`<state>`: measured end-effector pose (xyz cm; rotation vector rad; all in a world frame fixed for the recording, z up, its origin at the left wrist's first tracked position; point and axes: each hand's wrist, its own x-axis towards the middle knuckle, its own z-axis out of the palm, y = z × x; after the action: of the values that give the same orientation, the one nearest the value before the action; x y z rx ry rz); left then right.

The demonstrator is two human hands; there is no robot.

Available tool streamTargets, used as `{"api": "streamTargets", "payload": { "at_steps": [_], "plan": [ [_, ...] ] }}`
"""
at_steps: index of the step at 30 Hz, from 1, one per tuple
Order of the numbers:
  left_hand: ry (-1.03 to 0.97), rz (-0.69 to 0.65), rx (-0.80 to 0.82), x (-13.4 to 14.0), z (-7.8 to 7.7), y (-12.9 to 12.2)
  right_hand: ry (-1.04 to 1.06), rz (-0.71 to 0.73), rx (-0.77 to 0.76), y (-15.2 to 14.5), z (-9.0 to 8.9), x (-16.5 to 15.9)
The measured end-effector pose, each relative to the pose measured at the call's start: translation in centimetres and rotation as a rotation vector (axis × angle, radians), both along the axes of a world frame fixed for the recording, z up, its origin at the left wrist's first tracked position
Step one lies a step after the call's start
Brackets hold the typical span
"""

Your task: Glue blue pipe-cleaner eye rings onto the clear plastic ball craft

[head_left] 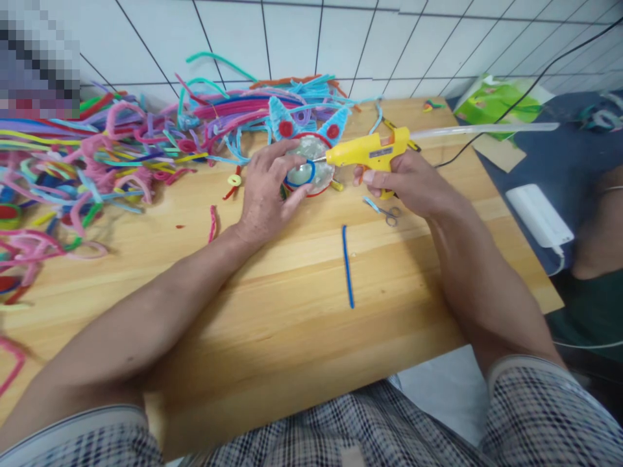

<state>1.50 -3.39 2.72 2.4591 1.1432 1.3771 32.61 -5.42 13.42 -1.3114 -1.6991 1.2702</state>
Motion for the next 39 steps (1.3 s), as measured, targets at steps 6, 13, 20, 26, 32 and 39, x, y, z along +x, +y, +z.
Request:
{"api": "streamTargets", "payload": {
  "at_steps": [6,13,20,26,32,39],
  "plan": [
    [-0.002,0.001,0.029,-0.02,0.02,0.01,0.002,-0.001,0.013,0.04,0.05,0.34],
    [0.002,0.025,-0.030,0.12,0.54,-0.46,0.018,0.036,0.026,-0.07,0.61,0.44],
    [0.009,-0.015,-0.018,-0.09,0.52,-0.20,-0.001,0.062,0.061,0.06,-0.06,0.35],
    [0.020,-0.010,-0.029,-0.13,0.33,-0.15,0.009,0.055,0.051,0.16,0.05,0.73],
    [-0.016,-0.026,-0.056,-0.18,0.04,0.10,0.020,0.062,0.032,0.22,0.16,0.97],
    [-0.014,-0.026,0.024,-0.11,0.00,0.16,0.009,0.055,0.040,0.27,-0.27,0.88]
  ]
}}
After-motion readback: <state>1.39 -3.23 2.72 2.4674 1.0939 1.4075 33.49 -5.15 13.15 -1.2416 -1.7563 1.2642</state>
